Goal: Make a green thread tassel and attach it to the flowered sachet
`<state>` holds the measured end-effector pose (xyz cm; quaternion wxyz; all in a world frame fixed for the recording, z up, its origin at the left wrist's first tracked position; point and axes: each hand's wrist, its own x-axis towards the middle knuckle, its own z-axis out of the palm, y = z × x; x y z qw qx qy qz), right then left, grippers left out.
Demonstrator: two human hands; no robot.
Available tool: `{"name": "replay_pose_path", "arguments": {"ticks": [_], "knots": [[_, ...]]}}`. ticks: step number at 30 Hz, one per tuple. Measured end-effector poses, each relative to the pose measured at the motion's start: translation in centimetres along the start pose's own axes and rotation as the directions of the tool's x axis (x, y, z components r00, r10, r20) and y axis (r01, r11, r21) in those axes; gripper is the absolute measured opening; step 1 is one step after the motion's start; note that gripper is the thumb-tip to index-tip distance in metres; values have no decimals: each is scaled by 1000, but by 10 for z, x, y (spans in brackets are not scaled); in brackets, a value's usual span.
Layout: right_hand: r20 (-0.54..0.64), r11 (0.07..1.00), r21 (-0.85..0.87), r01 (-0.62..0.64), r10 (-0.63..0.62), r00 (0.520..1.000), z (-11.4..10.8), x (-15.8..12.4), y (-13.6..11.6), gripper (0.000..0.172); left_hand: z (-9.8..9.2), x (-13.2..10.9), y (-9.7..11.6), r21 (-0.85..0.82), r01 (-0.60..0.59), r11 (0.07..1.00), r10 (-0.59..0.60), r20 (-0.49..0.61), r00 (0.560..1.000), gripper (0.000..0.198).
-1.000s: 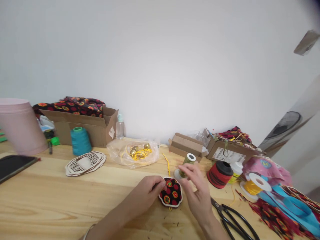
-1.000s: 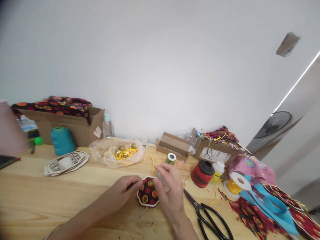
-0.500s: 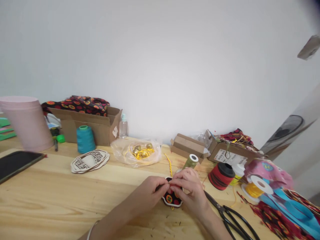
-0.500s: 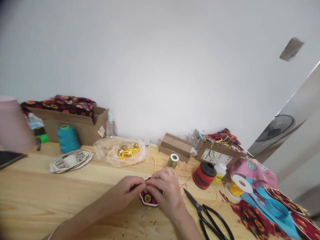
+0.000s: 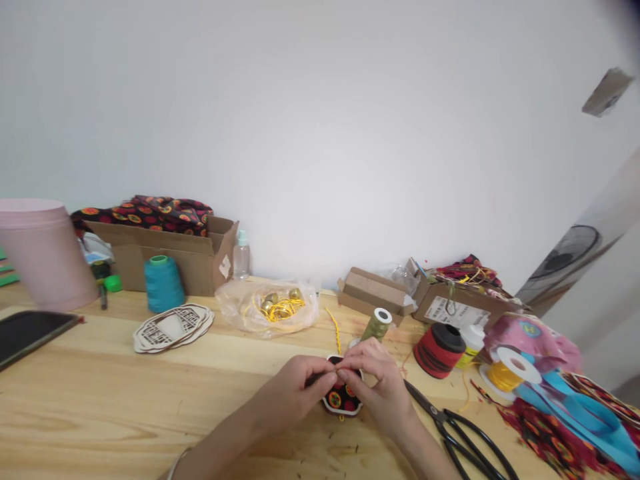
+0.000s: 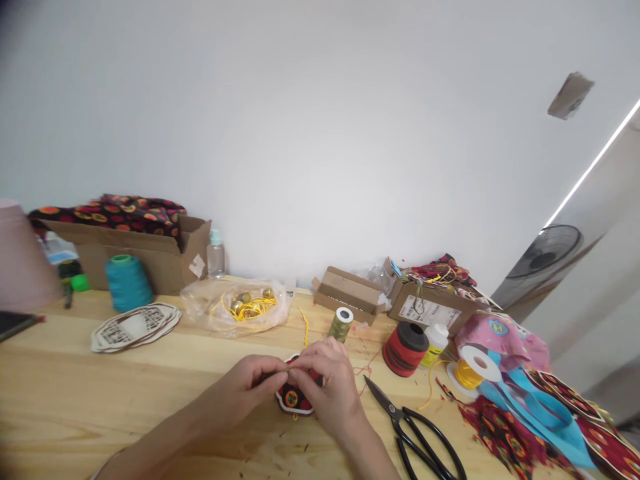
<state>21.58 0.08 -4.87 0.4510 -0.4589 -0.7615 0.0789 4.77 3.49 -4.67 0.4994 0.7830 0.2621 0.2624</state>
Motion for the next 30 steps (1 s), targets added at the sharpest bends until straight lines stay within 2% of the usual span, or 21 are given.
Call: {"name": "replay_pose_path", "arguments": {"ticks": [4, 12, 24, 30], "knots": [[6, 999, 36, -15, 15, 1000, 0, 0, 2, 8, -1, 0, 0, 19, 2, 1000, -2, -8, 1000, 33], [-35, 998, 62, -22, 25, 999, -4, 0, 3, 9, -3, 0, 2, -92, 96, 991, -103, -85, 991, 30], [-83, 988, 140, -65, 77, 994, -5, 3, -5, 13, -2, 0, 1, -127, 89, 988, -98, -70, 993, 30], [-71, 986, 152, -71, 83, 994, -4, 3, -9, 7, -2, 1, 2, -140, 80, 987, -90, -66, 994, 28]]}}
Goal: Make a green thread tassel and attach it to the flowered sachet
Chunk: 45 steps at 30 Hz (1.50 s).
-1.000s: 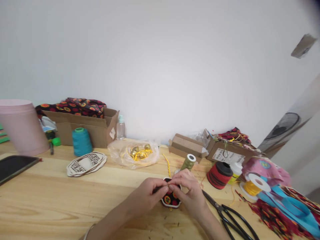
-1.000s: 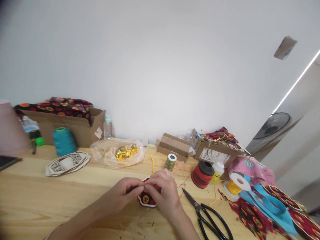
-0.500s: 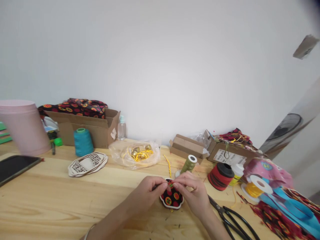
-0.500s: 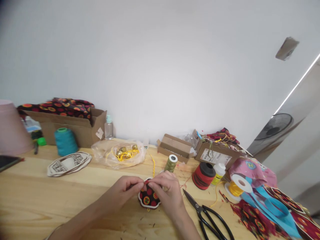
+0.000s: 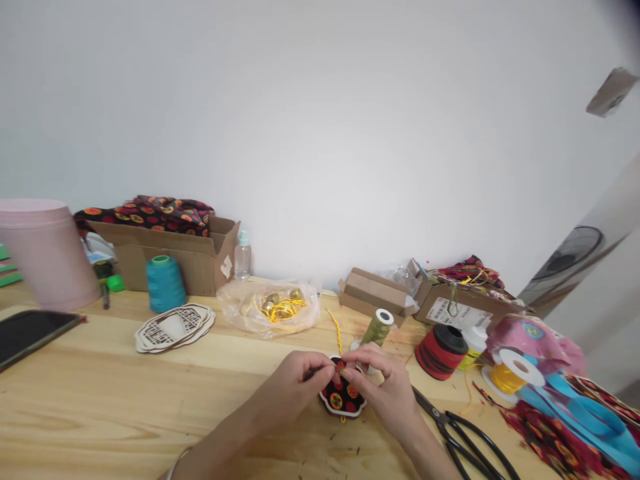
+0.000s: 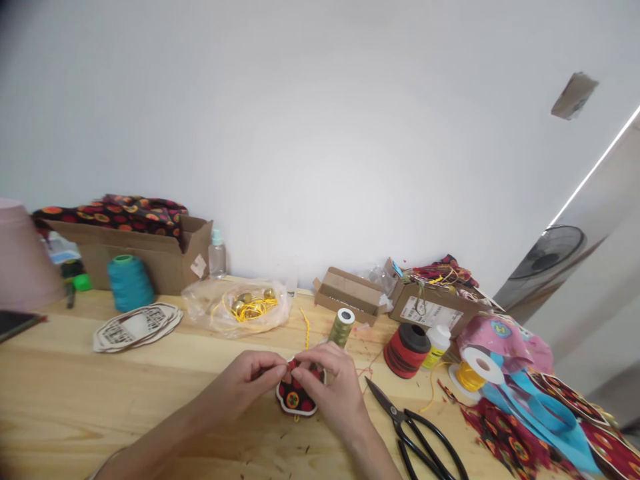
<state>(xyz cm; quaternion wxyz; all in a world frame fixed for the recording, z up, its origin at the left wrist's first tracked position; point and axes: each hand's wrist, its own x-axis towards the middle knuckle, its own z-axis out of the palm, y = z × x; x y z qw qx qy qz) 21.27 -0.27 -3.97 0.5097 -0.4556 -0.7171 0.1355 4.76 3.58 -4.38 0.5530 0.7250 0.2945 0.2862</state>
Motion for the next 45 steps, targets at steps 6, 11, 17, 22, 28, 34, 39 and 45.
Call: {"name": "replay_pose_path", "arguments": {"ticks": [6, 11, 17, 22, 28, 34, 39, 45], "knots": [[71, 999, 18, -46, 44, 996, 2, -3, 2, 7, 0, 0, 0, -13, -1, 1000, 1, 32, 1000, 30], [90, 997, 39, -64, 60, 994, 2, -3, 2, 10, 1, 0, -2, 45, -10, 999, 9, 36, 999, 31], [74, 995, 31, -92, 89, 993, 5, -3, 1, 11, -1, -1, -4, 29, -16, 999, 14, 70, 997, 30], [43, 996, 6, -87, 87, 995, 7, -3, 2, 8, 0, 0, -2, 120, -43, 992, 38, 48, 998, 30], [100, 997, -11, -75, 76, 992, 5, -3, 5, 12, 0, 1, 0, 190, -78, 979, 71, 45, 996, 30], [116, 977, -198, 81, -58, 992, -5, -4, 10, 11, -3, 0, -2, 336, -42, 941, 47, -7, 999, 32], [121, 953, -223, 205, -182, 976, -9, -4, 5, 10, 1, -1, -1, 389, -125, 913, 82, 125, 989, 26], [30, 999, -50, -1, 3, 1000, -1, -2, 8, 10, 1, -1, 2, 285, -200, 937, 154, 177, 972, 25]]}}
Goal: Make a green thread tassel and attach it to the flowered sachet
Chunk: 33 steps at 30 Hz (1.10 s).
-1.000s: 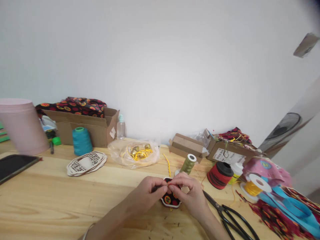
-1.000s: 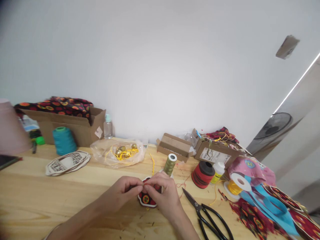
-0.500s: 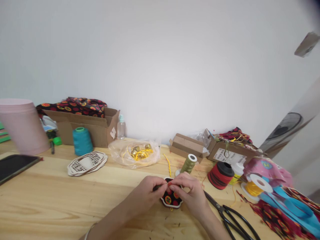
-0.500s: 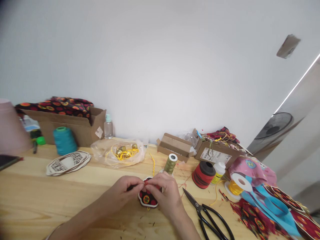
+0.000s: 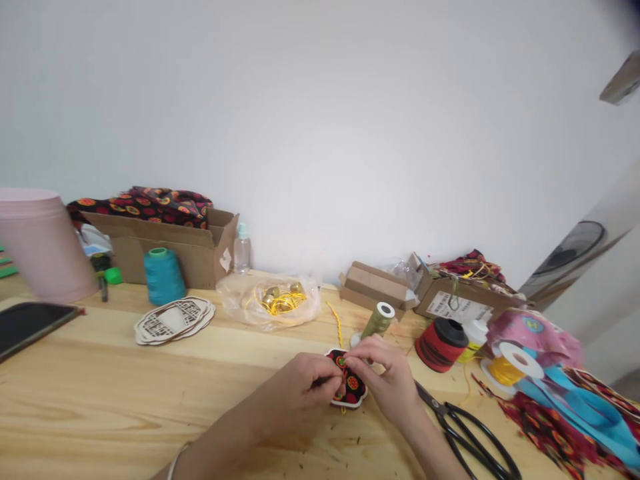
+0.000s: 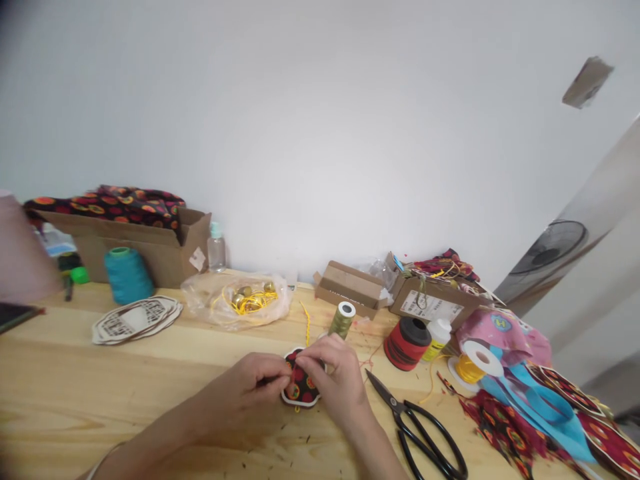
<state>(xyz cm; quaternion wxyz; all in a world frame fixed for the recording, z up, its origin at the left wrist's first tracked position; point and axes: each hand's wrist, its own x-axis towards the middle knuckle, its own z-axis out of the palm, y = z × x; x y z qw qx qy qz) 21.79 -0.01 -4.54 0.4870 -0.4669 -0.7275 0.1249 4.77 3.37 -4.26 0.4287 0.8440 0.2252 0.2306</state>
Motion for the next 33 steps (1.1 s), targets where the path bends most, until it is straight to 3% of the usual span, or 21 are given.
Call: {"name": "replay_pose_path", "arguments": {"ticks": [6, 9, 13, 33], "knots": [[80, 977, 128, -169, 159, 984, 3, -1, -3, 11, -3, 0, -3, -226, 54, 973, -68, -51, 996, 30], [107, 961, 220, -169, 149, 983, 0, -1, -7, 12, -3, -1, -4, -265, 68, 962, -87, -62, 994, 31], [75, 969, 213, -122, 109, 991, -2, -1, -8, 8, -2, -1, -4, -312, 72, 947, -84, -26, 996, 34], [48, 984, 160, -78, 72, 996, 0, 2, -9, 9, -3, -2, 4, -258, 125, 958, -123, 24, 992, 35]]}}
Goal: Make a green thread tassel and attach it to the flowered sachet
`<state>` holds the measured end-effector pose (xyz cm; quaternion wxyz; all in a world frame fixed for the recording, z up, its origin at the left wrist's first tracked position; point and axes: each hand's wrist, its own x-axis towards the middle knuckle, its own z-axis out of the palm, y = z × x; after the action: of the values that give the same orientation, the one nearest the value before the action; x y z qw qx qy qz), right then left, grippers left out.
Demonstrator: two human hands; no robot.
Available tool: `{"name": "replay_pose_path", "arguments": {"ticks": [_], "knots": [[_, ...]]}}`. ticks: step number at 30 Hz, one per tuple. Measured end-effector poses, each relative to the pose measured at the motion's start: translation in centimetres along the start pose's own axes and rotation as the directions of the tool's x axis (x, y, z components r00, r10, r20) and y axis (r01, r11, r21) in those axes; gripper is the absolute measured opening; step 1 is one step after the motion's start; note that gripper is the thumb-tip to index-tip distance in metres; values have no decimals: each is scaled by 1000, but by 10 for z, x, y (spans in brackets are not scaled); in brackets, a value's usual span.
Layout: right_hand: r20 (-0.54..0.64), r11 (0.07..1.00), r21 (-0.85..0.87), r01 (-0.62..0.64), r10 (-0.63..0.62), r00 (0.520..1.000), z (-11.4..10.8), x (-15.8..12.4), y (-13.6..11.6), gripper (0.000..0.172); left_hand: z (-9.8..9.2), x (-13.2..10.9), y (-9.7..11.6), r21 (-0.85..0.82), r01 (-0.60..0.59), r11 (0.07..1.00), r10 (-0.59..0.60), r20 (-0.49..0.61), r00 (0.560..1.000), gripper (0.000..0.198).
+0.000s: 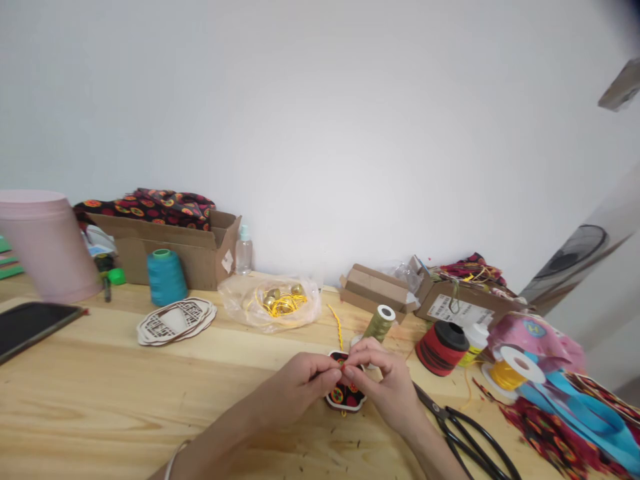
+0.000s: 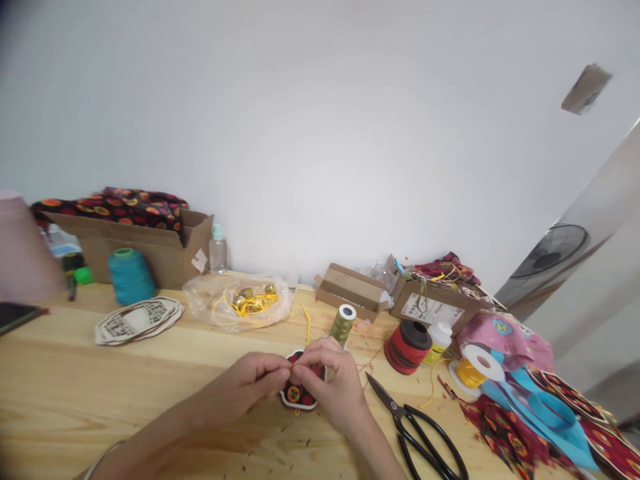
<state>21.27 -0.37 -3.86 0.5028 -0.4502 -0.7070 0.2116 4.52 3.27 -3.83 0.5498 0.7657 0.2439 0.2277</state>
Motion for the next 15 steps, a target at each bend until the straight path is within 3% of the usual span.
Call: {"name": "replay_pose_path", "arguments": {"ticks": [6, 13, 15], "knots": [[-36, 1000, -22, 5, -6, 999, 4, -2, 1, 10, 3, 2, -3, -51, -31, 998, 30, -23, 999, 31], [24, 995, 54, -86, 85, 996, 2, -4, 2, 5, 1, 4, -10, -59, 13, 998, -17, -71, 997, 29], [29, 993, 72, -91, 89, 996, 3, -3, 2, 10, 1, 4, -11, -38, 24, 999, -27, -78, 997, 30]]}}
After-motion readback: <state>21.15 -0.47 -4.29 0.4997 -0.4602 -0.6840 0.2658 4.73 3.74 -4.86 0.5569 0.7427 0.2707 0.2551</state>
